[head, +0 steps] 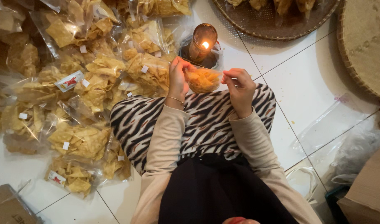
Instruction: The person seals plastic bags containing snacks by heating the edges over a candle flame and pressing them together by hand.
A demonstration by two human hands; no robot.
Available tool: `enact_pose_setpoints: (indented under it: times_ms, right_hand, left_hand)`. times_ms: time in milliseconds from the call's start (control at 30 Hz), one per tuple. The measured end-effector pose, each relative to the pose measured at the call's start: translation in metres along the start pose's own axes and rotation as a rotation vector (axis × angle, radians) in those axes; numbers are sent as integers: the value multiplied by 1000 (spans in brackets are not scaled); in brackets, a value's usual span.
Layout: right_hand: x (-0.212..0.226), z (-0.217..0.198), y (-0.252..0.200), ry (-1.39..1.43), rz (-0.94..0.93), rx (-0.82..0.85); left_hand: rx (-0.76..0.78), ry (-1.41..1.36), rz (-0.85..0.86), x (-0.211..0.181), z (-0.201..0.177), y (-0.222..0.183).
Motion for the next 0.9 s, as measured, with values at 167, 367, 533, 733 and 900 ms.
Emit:
enact_pose_setpoints:
  times_ms: [167,367,533,733,900]
  right_hand:
    - [-29,-6,-10,272,125,-99]
    - [-42,-5,-13,464,189,-120]
    - [-42,-20,-7,410,207,-195]
    - [-58,-15,-11,319,334,-161]
    - [-71,-7,-11,294,363,-97]
  left_hand:
    - [16,62,39,-13,10,-10]
    - [9,391,278,-66,47,-54]
    - [-125,259,391,-135,41,-114]
    - [-391,-92,1098,-259,-69,-227]
    - [-859,-121,933,-258,-180,-245]
Point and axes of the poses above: each hand's wrist, its own y-axis towards the middle knuckle, its own z-axis out of the palm, x = y × z, the point moved 9 cm from there along y, towards the middle knuckle, and after that the axes turned 10 degrees about -z, right-handed, at the moved point
